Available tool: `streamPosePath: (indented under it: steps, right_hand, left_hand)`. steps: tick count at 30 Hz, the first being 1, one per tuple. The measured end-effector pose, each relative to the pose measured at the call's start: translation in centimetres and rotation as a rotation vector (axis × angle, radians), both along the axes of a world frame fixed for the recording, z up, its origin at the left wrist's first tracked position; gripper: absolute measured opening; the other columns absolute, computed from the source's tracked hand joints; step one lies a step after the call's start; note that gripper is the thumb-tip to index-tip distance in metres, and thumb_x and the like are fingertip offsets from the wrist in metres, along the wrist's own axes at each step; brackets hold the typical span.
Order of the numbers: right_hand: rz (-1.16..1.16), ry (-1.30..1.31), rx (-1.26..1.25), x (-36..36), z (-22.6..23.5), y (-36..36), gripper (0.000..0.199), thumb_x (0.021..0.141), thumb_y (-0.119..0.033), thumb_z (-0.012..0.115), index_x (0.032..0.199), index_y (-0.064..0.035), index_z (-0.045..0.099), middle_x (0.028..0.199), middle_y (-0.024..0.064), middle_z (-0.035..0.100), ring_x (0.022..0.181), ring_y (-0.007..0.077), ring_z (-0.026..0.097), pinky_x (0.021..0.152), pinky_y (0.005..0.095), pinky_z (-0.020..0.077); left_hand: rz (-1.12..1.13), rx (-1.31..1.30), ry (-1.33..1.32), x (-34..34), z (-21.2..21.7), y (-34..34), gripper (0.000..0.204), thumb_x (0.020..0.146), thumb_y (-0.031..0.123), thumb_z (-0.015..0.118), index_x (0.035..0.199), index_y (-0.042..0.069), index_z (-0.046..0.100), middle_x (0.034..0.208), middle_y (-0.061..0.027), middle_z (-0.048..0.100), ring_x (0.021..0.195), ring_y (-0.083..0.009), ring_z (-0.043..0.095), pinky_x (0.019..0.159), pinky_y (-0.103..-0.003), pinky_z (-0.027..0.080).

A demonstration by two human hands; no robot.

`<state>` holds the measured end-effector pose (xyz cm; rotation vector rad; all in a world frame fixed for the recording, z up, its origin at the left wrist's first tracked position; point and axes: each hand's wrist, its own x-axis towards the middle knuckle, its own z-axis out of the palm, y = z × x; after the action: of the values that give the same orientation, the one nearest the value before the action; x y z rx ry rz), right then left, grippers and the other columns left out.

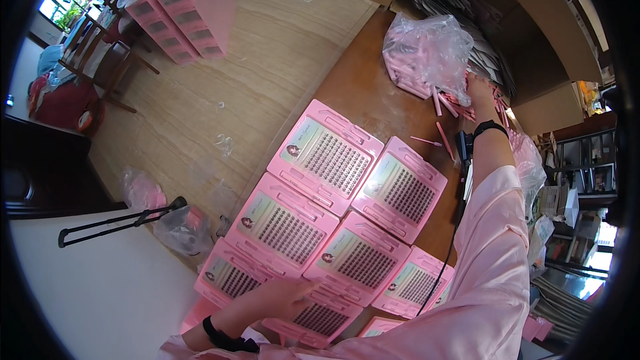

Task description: The person assembles pink plastic trays by inserting small pink sticks into slots on each tray. The person handles multiple trays laid out on a table, repeatedly picking up sticks and placing them into the trays.

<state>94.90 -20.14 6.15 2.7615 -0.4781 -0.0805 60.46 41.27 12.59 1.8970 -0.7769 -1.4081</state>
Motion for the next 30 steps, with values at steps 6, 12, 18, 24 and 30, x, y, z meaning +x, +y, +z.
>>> streamPosePath:
  steps: [6, 12, 18, 24, 30]
  right_hand:
    - [-0.029, -0.226, -0.180, -3.3, 4.5, 2.0, 0.023, 0.092, -0.020, 0.055, 0.109, -0.0098, 0.065, 0.121, 0.0105, 0.062, 0.117, 0.0335, 0.054, 0.097, 0.0428, 0.0471]
    - [0.041, -0.490, -0.263, -6.5, 14.2, 1.8, 0.027, 0.088, -0.029, 0.065, 0.108, -0.0102, 0.065, 0.109, 0.0098, 0.066, 0.108, 0.0346, 0.058, 0.105, 0.0554, 0.0356]
    - [-0.022, -0.567, 0.401, -11.6, 25.6, 7.3, 0.034, 0.091, -0.030, 0.051, 0.113, -0.0079, 0.064, 0.108, 0.0138, 0.070, 0.099, 0.0353, 0.063, 0.088, 0.0471, 0.0488]
    - [0.238, -0.419, 1.076, -23.5, 39.1, 20.0, 0.019, 0.097, -0.015, 0.047, 0.112, -0.0063, 0.055, 0.084, -0.0021, 0.050, 0.075, 0.0098, 0.046, 0.068, 0.0265, 0.0402]
    - [0.672, -0.397, 0.554, -34.7, 48.7, 35.7, 0.017, 0.084, -0.004, 0.053, 0.099, -0.0028, 0.062, 0.094, 0.0123, 0.061, 0.092, 0.0311, 0.053, 0.081, 0.0399, 0.0453]
  left_hand:
    - [0.012, -0.018, -0.038, -0.9, 0.5, -0.1, 0.060, 0.097, 0.030, 0.056, 0.149, 0.005, 0.038, 0.120, -0.0214, 0.064, 0.105, -0.0393, 0.063, 0.089, -0.046, 0.051]
    - [-0.002, -0.044, -0.182, -2.8, -0.7, 0.5, 0.060, 0.096, 0.031, 0.056, 0.148, 0.006, 0.041, 0.124, -0.0217, 0.062, 0.109, -0.0384, 0.062, 0.093, -0.044, 0.050]
    - [-0.097, -0.093, -0.314, -3.1, -3.5, 1.0, 0.060, 0.097, 0.033, 0.055, 0.149, 0.007, 0.040, 0.133, -0.0218, 0.058, 0.117, -0.0368, 0.060, 0.099, -0.044, 0.048]
    - [-0.119, -0.104, -0.395, -3.3, -3.2, 0.5, 0.052, 0.095, 0.035, 0.055, 0.138, 0.007, 0.052, 0.128, -0.0227, 0.061, 0.114, -0.0373, 0.061, 0.097, -0.044, 0.050]
    - [0.389, -0.522, 0.634, -3.5, 8.4, -2.8, 0.063, 0.100, 0.053, 0.047, 0.134, 0.001, 0.056, 0.121, -0.0120, 0.067, 0.111, -0.0325, 0.064, 0.092, -0.047, 0.052]
